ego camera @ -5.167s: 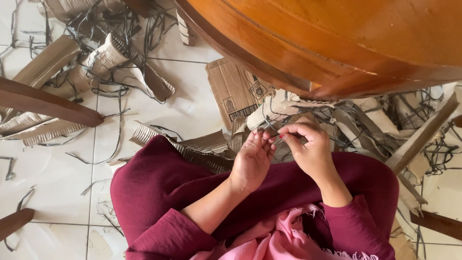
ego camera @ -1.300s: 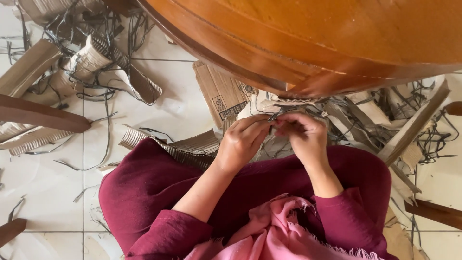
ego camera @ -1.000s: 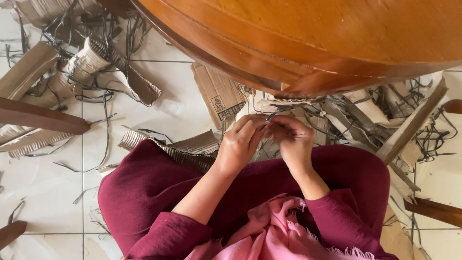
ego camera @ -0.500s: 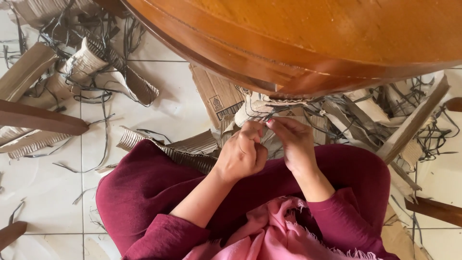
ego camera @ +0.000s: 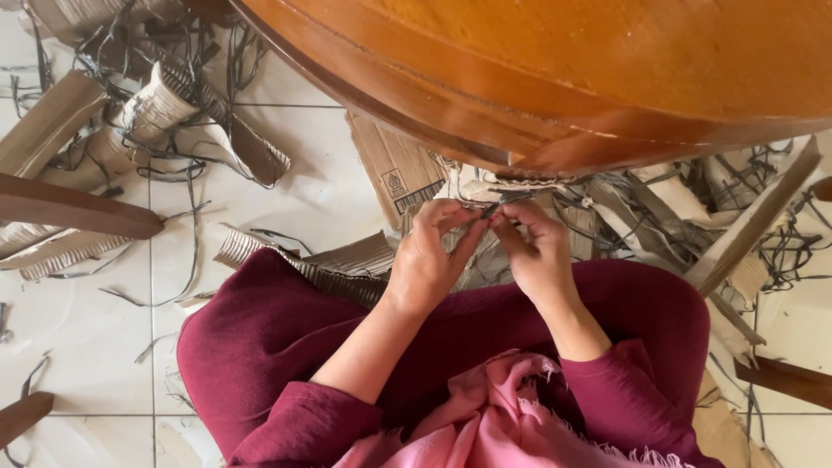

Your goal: Wrapping a wooden table leg with corrugated cardboard and securing it with string.

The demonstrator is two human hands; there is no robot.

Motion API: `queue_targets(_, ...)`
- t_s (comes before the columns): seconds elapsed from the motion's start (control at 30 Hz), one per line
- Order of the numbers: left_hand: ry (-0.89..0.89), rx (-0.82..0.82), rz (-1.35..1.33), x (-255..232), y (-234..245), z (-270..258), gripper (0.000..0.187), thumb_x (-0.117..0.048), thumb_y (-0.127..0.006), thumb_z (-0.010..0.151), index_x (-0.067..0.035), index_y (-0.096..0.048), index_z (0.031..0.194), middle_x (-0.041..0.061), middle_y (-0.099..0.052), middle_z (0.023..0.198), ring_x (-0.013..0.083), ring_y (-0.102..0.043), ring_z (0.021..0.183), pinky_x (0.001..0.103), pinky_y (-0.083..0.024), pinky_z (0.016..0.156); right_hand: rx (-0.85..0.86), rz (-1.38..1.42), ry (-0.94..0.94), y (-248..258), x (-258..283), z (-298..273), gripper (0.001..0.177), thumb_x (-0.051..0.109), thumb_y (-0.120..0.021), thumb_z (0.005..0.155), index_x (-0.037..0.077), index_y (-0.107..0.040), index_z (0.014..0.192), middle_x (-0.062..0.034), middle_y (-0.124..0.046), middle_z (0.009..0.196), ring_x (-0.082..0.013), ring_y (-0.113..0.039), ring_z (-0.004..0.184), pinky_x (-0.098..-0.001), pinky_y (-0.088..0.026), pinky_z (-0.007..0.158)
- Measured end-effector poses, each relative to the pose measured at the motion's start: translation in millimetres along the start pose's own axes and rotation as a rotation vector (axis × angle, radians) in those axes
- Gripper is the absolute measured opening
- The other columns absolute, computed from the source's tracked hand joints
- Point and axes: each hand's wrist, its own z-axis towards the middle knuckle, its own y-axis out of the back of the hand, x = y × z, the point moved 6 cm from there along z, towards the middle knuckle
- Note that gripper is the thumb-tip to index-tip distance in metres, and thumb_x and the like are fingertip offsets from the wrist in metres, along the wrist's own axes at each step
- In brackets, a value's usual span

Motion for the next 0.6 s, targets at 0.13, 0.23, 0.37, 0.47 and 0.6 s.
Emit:
queue_targets(0.13,0.061,0.043,-0.049,10.8,-9.5,-2.6,0.038,-0.011,-0.077,0.090,-0.009,-0.044,0.110,0.002,-0.079,0.088,0.0211,-0.077,0.067,0.037,-0.060,0.056,0.004,-0.013,0.083,1.3,-8.6,2.4,0.006,-0.002,-0.074,0.094,0.003,-0.077,0.092,-0.0088,-0.070,0.084,-0.0195,-0.068,0.089,-0.0388,-0.052,0.091)
queue_targets(0.23,-0.013,0.021,-0.046,10.9,-8.7,-3.2,0.041,-0.006,-0.080,0.088,-0.007,-0.043,0.106,0.006,-0.075,0.082,0.0229,-0.074,0.060,0.034,-0.059,0.053,0.013,-0.041,0.115,1.6,-10.4,3.2,0.006,-0.001,-0.076,0.094,0.005,-0.078,0.091,-0.0066,-0.070,0.083,-0.0183,-0.068,0.089,-0.0373,-0.052,0.091)
queue_targets(0.37,-0.037,0.032,0.020,5.6,-9.3,-5.9,0.037,-0.007,-0.078,0.089,-0.006,-0.044,0.105,0.002,-0.063,0.067,0.0279,-0.067,0.047,0.040,-0.054,0.042,0.011,-0.068,0.135,0.3,0.4,2.4,0.006,-0.002,-0.077,0.093,0.003,-0.077,0.090,-0.0075,-0.069,0.080,-0.0176,-0.068,0.084,-0.0375,-0.053,0.086)
queue_targets(0.47,-0.012,0.038,0.039,1.1,-7.4,-6.6,0.036,-0.006,-0.077,0.089,-0.006,-0.044,0.106,0.003,-0.060,0.066,0.0327,-0.066,0.048,0.043,-0.051,0.040,0.009,-0.063,0.157,0.7,-0.4,2.4,0.006,-0.001,-0.080,0.091,0.003,-0.076,0.088,-0.0076,-0.068,0.080,-0.0188,-0.069,0.084,-0.0367,-0.053,0.085)
queue_targets(0.6,-0.011,0.056,0.078,1.3,-5.9,-6.2,0.035,-0.006,-0.076,0.087,-0.006,-0.047,0.106,-0.001,-0.056,0.065,0.0308,-0.065,0.046,0.043,-0.050,0.038,0.008,-0.089,0.206,1.0,8.0,3.6,0.008,-0.002,-0.082,0.089,0.003,-0.076,0.086,-0.0080,-0.068,0.078,-0.0220,-0.070,0.081,-0.0361,-0.053,0.083)
